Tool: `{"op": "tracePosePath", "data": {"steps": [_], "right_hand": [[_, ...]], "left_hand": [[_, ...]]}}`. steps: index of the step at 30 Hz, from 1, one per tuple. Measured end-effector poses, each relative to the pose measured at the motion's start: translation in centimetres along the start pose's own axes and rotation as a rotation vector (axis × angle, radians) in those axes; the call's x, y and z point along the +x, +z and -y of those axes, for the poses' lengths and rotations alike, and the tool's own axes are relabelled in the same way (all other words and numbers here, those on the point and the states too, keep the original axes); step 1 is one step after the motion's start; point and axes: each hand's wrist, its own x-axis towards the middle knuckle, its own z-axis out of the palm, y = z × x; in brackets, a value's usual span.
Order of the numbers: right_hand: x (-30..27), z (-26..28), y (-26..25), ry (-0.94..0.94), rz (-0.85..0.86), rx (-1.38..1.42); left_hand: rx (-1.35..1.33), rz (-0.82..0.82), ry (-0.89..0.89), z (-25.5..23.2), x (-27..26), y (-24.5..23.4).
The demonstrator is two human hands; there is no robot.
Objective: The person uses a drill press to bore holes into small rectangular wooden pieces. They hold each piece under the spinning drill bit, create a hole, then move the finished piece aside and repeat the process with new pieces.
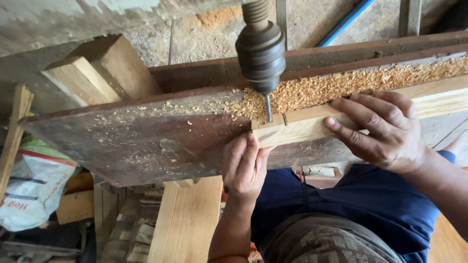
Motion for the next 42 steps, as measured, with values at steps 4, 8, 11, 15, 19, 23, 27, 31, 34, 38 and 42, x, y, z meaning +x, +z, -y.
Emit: {"op": "tracePosePath", "data": {"steps": [4,8,11,15,19,23,27,31,34,38,42], "right_hand": [[0.3,-0.2,0.0,-0.006,0.013,0.009],[0.5,-0.6,-0.3,-0.024,0.015,0.005],[0.5,-0.7,-0.1,-0.016,-0.018,0.003],[-0.9,0.1,1.2,0.044,-0.063,0.027],[-3.0,2.9,3.1,0.175,-0.155,0.023],[-4.3,5.7,5.2,0.305,-0.234,0.006],[-5.0,4.2,4.9,0.242,-0.195,-0.015],[-4.3,1.3,2.1,0.082,-0.066,0.026],[-2.7,0.9,1.0,0.014,0.009,-0.017],[-1.4,1.2,0.9,-0.009,-0.020,-0.033],[-0.8,1.1,1.0,-0.012,-0.033,-0.030]], "left_hand": [[-0.031,-0.012,0.004,0.1,0.5,0.1],[-0.008,0.010,-0.023,-0.4,0.2,-0.3],[-0.022,-0.018,0.008,-0.1,0.9,0.2],[-0.024,0.058,0.064,0.8,1.1,-0.6],[-0.030,0.122,0.197,2.5,2.3,-1.2],[-0.075,0.240,0.294,4.1,3.9,-1.9],[-0.068,0.160,0.218,2.7,2.4,-0.8],[0.012,0.029,0.062,-0.2,-1.0,0.0],[0.031,-0.018,0.004,-0.5,-1.8,0.7],[0.059,-0.050,-0.003,-0.1,-2.2,0.5],[0.052,-0.062,-0.020,0.1,-2.1,0.5]]}}
